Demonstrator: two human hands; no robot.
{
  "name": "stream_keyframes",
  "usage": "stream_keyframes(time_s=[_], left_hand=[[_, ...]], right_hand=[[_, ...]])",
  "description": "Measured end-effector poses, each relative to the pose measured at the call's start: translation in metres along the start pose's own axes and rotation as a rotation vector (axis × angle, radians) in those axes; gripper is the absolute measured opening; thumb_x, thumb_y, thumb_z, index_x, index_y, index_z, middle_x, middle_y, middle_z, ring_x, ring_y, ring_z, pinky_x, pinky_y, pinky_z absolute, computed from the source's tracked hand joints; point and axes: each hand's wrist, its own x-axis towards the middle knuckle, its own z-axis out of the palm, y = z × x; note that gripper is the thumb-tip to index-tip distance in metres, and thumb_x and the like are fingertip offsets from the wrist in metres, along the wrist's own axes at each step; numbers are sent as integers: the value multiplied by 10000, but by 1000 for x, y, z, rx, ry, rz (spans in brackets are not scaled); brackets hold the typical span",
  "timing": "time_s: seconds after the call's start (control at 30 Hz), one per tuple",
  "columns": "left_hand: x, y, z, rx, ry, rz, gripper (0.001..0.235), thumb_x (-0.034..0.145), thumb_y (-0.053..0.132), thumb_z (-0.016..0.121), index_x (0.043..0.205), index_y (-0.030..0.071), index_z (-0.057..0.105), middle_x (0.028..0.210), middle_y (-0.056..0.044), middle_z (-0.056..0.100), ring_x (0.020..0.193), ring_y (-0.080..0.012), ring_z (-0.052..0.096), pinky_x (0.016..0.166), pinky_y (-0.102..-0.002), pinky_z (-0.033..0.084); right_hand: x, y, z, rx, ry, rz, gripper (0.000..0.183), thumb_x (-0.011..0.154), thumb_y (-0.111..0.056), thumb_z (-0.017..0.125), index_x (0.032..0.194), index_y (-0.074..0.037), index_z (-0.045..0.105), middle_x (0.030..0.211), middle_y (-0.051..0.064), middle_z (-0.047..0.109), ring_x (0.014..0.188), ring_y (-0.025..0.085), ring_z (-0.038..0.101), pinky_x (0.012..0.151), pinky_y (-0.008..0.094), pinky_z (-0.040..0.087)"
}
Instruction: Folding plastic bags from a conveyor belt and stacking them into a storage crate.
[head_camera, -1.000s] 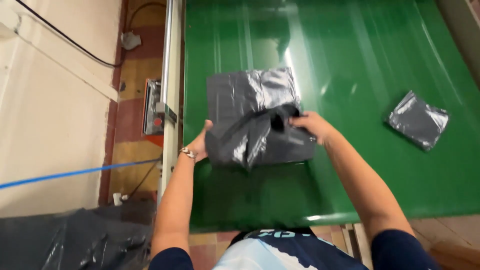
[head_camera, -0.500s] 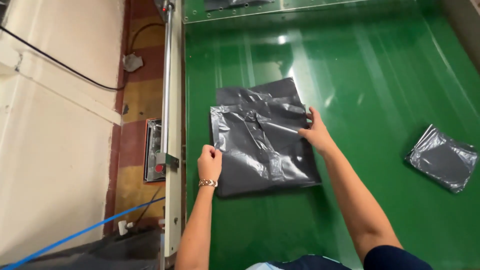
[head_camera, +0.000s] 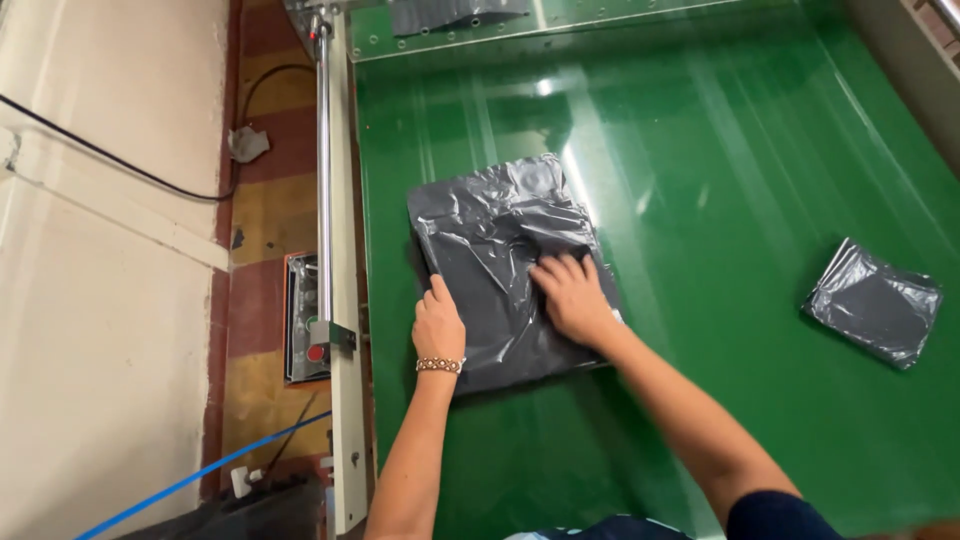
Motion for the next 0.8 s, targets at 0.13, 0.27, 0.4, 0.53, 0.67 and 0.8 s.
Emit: stream_keyframes(time_s=[0.13, 0.27, 0.4, 0.53, 0.67, 0.8], left_hand=[[6, -11, -3, -74, 3, 126, 465, 918, 63, 472, 1377, -1, 511, 886, -89, 633, 792, -225, 673, 655, -306, 604], [10, -18, -10, -166, -57, 163, 510, 910, 71, 466, 1413, -12, 458, 876, -116, 624, 725, -258, 688, 632, -349, 605], [4, -28, -8, -420, -349, 53, 626, 913, 144, 466, 1518, 73, 320, 977, -168, 648, 777, -381, 711, 693, -471, 608], [2, -28, -21, -476, -475, -33, 626, 914, 178, 482, 1516, 128, 317, 1015, -189, 681, 865, -427, 708, 749, -516, 590], [14, 5, -25, -26, -17, 81, 759, 715, 443, 758, 1364, 111, 546, 1163, -69, 589, 1106, -289, 551, 812, -462, 521], [9, 48, -21, -338, -145, 429, 682, 861, 575, 578, 1391, 148, 524, 1425, -92, 531, 1406, -330, 398, 1091, -647, 336]], right_hand=[[47, 40, -5, 6, -89, 359, 649, 843, -167, 644, 1463, -103, 464, 1533, 161, 430, 1414, 420, 394, 1075, 696, 334], [63, 69, 31, -74, 76, 702, 672, 696, -469, 829, 1150, -67, 537, 1045, 118, 578, 910, 367, 660, 746, 481, 571], [72, 69, 19, 195, -193, 957, 713, 665, -379, 924, 1060, -47, 431, 990, 156, 533, 853, 440, 686, 758, 542, 572], [67, 67, -1, 255, -340, 1013, 687, 626, -352, 912, 1052, -40, 472, 980, 200, 659, 921, 461, 701, 764, 573, 551], [76, 46, -24, 291, -310, 1090, 776, 720, -455, 890, 1151, 30, 465, 1135, 253, 576, 1069, 487, 640, 878, 612, 519], [77, 55, -5, 436, -319, 1072, 696, 679, -371, 918, 1074, 73, 555, 1018, 241, 632, 995, 464, 682, 826, 621, 527]])
